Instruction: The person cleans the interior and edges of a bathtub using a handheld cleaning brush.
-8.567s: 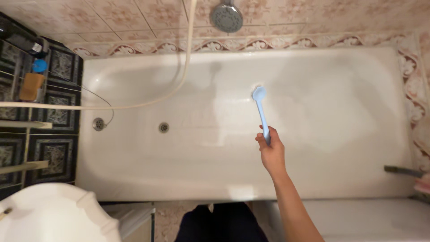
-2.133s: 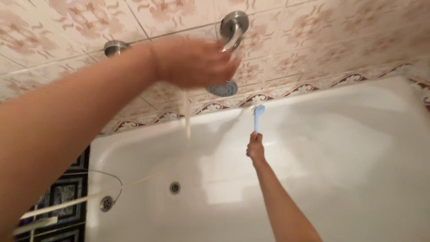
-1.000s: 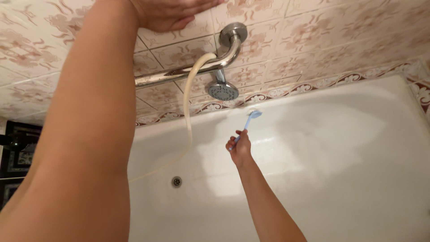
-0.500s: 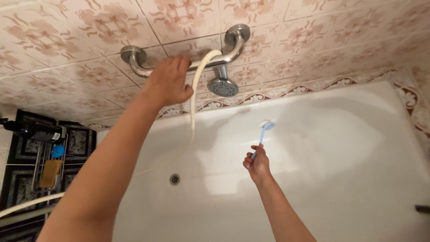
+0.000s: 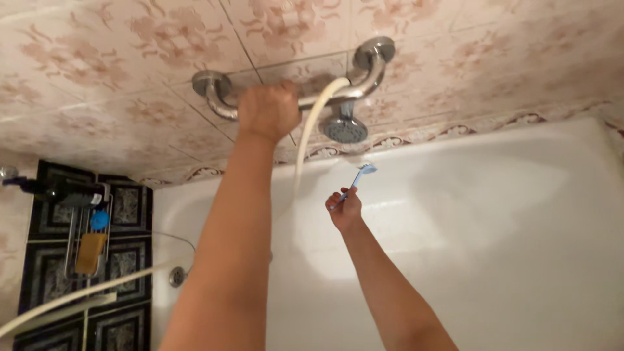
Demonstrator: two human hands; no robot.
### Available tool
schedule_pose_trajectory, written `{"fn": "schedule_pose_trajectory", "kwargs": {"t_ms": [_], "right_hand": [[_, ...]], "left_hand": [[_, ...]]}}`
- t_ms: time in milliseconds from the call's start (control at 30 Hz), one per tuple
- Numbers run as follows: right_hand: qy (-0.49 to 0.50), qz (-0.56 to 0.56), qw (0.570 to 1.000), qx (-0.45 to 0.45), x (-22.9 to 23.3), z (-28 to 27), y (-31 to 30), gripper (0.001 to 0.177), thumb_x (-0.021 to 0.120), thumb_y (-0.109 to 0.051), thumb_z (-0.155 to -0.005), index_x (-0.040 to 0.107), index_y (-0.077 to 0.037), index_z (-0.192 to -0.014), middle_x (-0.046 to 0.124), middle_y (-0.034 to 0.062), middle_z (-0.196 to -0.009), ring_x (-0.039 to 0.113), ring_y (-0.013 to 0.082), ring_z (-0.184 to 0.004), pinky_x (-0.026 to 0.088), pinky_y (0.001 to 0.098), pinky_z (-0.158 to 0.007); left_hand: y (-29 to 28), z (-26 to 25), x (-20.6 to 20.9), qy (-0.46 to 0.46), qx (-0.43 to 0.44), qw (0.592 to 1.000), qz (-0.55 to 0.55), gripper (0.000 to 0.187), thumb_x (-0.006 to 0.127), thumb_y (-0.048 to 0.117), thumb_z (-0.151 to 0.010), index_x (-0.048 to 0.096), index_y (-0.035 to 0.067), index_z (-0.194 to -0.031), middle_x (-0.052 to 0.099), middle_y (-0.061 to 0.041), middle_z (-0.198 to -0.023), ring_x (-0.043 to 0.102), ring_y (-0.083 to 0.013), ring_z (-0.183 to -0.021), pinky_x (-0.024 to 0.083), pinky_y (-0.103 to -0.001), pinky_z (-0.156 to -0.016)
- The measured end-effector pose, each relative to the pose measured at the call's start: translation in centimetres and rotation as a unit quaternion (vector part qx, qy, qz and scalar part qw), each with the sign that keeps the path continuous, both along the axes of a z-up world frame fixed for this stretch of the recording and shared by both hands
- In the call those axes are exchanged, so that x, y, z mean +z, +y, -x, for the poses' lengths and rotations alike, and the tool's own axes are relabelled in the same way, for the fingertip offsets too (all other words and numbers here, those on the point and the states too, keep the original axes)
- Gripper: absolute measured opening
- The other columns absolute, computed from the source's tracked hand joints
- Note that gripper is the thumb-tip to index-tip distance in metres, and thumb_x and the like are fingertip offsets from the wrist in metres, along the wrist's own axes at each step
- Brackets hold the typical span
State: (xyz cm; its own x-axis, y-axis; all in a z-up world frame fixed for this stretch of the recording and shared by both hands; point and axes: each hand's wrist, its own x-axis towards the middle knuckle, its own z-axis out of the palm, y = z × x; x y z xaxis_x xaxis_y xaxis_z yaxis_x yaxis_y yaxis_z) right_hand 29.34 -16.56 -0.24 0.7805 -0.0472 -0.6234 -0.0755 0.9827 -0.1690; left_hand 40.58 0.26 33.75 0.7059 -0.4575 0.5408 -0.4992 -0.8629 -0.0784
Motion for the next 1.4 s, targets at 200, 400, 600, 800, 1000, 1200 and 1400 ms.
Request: {"fn": "schedule_pose_trajectory", "kwargs": {"t_ms": [200, 400, 600, 800, 1000, 1200, 1400], "right_hand": [[0.037, 0.044, 0.998, 0.003, -6.2, -8.0, 3.7, 0.04, 0.033, -0.05, -0.109, 0.04, -0.011, -0.114, 0.043, 0.0067, -0.071, 0.04, 0.0187, -0.058, 0.037, 0.0341, -0.053], [0.029, 0.114, 0.985, 0.124, -10.5, -7.0, 8.4, 0.04, 0.032, -0.057, -0.106, 0.039, -0.018, -0.112, 0.043, 0.0076, -0.061, 0.04, 0.0208, -0.05, 0.037, 0.0342, -0.047], [0.038, 0.211, 0.976, -0.042, -8.6, -8.4, -7.0, 0.03, 0.039, -0.049, -0.104, 0.034, -0.02, -0.1, 0.032, 0.0013, -0.065, 0.034, 0.0162, -0.051, 0.031, 0.032, -0.043], [-0.039, 0.168, 0.984, 0.039, -10.7, -7.7, 0.0, 0.037, 0.042, -0.06, -0.102, 0.038, -0.023, -0.1, 0.035, 0.004, -0.061, 0.039, 0.0179, -0.048, 0.035, 0.0325, -0.043], [-0.024, 0.152, 0.987, 0.048, -11.2, -7.0, 2.0, 0.039, 0.046, -0.062, -0.1, 0.039, -0.024, -0.098, 0.039, 0.0048, -0.062, 0.036, 0.0172, -0.046, 0.033, 0.0313, -0.042], [-0.031, 0.218, 0.975, -0.025, -9.4, -9.3, -7.1, 0.039, 0.04, -0.06, -0.102, 0.031, -0.022, -0.099, 0.036, 0.0036, -0.063, 0.031, 0.0153, -0.046, 0.029, 0.0298, -0.04], [-0.046, 0.369, 0.902, 0.219, -12.3, -5.7, 3.6, 0.042, 0.036, -0.054, -0.108, 0.042, -0.012, -0.109, 0.046, 0.0146, -0.067, 0.046, 0.031, -0.057, 0.038, 0.0435, -0.049]], "left_hand": [[0.1, 0.1, -1.6, -0.122, -0.029, 0.992, 0.002, 0.006, 0.063, 0.015, -0.075, 0.061, 0.01, -0.071, 0.066, -0.01, -0.063, 0.066, -0.0276, -0.052, 0.053, -0.043, -0.047], [-0.2, 0.8, -1.6, -0.18, -0.008, 0.984, -0.003, 0.012, 0.064, 0.013, -0.077, 0.056, 0.013, -0.068, 0.059, -0.005, -0.058, 0.063, -0.0234, -0.049, 0.05, -0.038, -0.045], [-0.2, 0.9, -1.8, -0.19, -0.01, 0.982, 0.001, 0.015, 0.063, 0.013, -0.08, 0.054, 0.013, -0.068, 0.058, -0.005, -0.058, 0.062, -0.0224, -0.05, 0.049, -0.038, -0.046], [-0.2, 0.5, -1.9, -0.204, -0.004, 0.979, 0.001, 0.013, 0.062, 0.014, -0.079, 0.054, 0.014, -0.069, 0.058, -0.005, -0.059, 0.061, -0.0225, -0.05, 0.049, -0.038, -0.047], [-0.3, 0.7, -1.6, -0.216, 0.001, 0.976, -0.005, 0.016, 0.063, 0.014, -0.081, 0.054, 0.013, -0.068, 0.057, -0.004, -0.058, 0.06, -0.0214, -0.049, 0.048, -0.037, -0.046], [-0.4, 0.6, -1.6, -0.234, 0.002, 0.972, 0.006, 0.013, 0.062, 0.015, -0.081, 0.054, 0.014, -0.07, 0.057, -0.004, -0.059, 0.059, -0.0215, -0.049, 0.047, -0.037, -0.046], [-0.6, 0.5, -1.8, -0.239, 0.006, 0.971, 0.0, 0.012, 0.062, 0.014, -0.081, 0.054, 0.013, -0.071, 0.057, -0.004, -0.06, 0.059, -0.0212, -0.05, 0.047, -0.036, -0.048]]}}
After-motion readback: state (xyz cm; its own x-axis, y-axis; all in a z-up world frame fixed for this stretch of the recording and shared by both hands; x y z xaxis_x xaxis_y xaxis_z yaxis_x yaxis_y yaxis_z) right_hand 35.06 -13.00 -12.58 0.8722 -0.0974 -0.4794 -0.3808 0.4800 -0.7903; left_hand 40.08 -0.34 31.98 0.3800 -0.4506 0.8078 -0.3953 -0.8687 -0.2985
